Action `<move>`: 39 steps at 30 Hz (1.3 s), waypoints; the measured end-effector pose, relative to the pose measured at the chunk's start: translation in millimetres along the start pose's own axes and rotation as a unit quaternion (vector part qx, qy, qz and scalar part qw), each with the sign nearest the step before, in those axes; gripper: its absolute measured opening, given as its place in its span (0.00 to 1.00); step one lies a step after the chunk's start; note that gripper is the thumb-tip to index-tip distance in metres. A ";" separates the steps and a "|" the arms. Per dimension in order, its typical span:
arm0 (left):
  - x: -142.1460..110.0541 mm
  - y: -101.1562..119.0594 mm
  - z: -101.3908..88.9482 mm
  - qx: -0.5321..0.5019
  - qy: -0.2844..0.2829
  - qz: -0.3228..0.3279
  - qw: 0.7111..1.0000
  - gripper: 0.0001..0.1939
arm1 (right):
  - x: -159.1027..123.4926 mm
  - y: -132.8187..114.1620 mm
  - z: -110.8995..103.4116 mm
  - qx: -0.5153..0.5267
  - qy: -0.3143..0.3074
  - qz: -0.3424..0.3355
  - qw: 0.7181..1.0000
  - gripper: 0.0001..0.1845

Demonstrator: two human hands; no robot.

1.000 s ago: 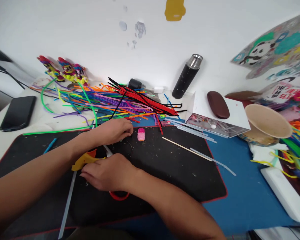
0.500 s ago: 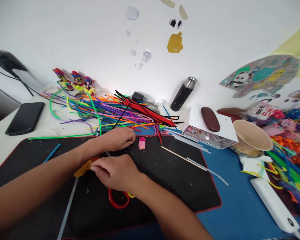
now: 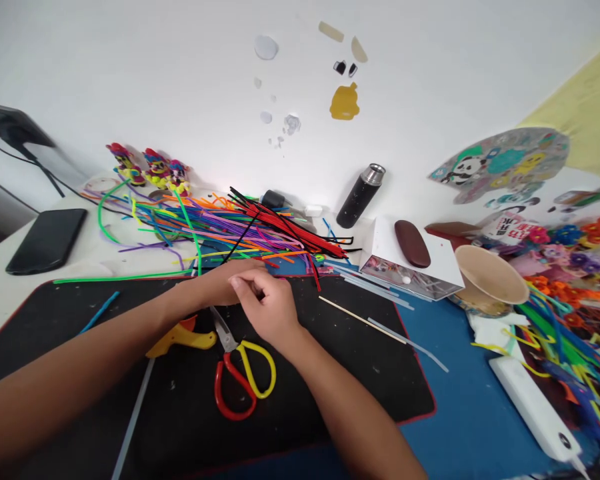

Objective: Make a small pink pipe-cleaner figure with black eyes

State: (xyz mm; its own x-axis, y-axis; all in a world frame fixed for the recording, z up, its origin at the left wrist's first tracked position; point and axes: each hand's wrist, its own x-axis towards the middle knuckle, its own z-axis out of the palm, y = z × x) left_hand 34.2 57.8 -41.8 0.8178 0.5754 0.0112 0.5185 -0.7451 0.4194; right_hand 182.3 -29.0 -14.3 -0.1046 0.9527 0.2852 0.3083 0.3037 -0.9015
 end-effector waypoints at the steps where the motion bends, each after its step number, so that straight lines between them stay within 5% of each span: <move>1: -0.7 1.0 0.8 -0.002 0.004 -0.002 1.000 0.08 | 3.5 0.3 -1.2 0.001 0.009 0.001 1.000 0.16; 6: -0.4 3.4 5.0 -0.009 0.010 -0.006 1.000 0.10 | 9.2 5.9 -1.4 0.063 0.067 0.030 0.995 0.18; 39: -4.8 14.5 -8.3 -0.011 -0.006 -0.087 0.996 0.07 | 12.1 27.3 -29.1 0.108 0.110 0.024 0.988 0.23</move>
State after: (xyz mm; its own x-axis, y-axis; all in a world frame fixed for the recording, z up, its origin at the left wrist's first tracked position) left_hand 35.7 47.1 -28.2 0.7191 0.6910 -0.0736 0.6467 -0.6267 0.4347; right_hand 217.0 -9.0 -26.0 0.1211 0.9513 0.2834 0.0957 0.2730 -0.9572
